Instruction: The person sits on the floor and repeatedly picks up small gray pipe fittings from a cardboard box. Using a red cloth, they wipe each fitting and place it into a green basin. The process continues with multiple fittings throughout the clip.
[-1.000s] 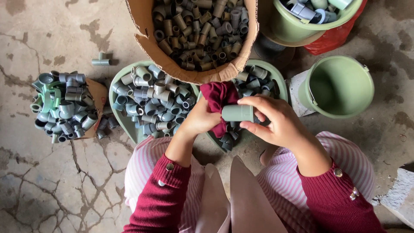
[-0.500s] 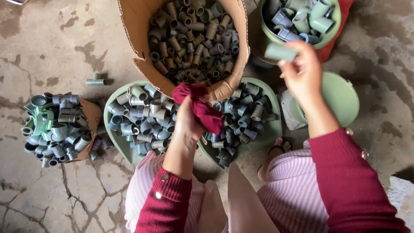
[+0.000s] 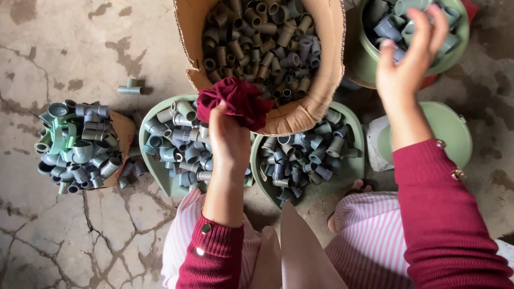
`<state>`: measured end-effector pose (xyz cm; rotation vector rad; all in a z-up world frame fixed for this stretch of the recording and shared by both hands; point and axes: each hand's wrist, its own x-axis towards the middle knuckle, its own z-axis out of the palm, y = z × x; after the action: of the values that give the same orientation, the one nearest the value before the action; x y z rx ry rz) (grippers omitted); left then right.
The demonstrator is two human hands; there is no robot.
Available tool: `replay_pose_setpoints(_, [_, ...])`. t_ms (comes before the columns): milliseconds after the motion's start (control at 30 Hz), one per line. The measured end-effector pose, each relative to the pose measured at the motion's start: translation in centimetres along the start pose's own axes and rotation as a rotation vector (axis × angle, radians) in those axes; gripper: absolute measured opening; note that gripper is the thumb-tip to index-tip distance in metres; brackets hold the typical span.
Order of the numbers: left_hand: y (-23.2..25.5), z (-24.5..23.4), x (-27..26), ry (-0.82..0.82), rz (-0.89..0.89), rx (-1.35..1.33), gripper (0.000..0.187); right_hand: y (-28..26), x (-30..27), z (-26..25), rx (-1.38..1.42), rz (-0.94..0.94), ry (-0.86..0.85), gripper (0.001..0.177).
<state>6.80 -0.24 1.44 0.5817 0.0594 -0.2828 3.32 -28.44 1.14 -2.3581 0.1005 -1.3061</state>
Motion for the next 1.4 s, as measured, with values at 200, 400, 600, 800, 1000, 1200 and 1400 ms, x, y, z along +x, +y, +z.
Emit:
replay_pose_setpoints(200, [2.5,-0.2,0.4,0.086,0.004,-0.154,0.035,-7.7,2.1,8.0,0.365,0.009,-0.54,0.014])
replay_pose_setpoints(400, [3.2,0.3,0.6,0.26,0.027,-0.122,0.037,-2.6,-1.4,22.7,0.149,0.461,-1.067,0.023])
replay_pose_setpoints(600, [3.3,-0.3,0.4,0.216,0.025,-0.191,0.03,1.7,-9.6,28.5,-0.138,0.924,-1.325,0.045])
replay_pose_setpoints(800, [3.1,0.6,0.7,0.272,-0.034,-0.192,0.033,-1.7,-12.1,27.4,-0.206,0.952,-1.325,0.048])
replay_pose_setpoints(1000, [2.4,-1.0,0.5,0.312,-0.118,-0.06,0.041,-4.2,-12.4,26.5,-0.282,0.991,-1.27,0.053])
replay_pose_setpoints(1200, [2.5,1.1,-1.3,0.325,-0.246,-0.042,0.05,-6.6,-10.7,28.7,-0.318,1.015,-1.192,0.059])
replay_pose_setpoints(1400, [3.2,-0.3,-1.3,0.291,-0.244,0.04,0.054,-0.8,-12.5,33.1,-0.036,0.984,-1.122,0.064])
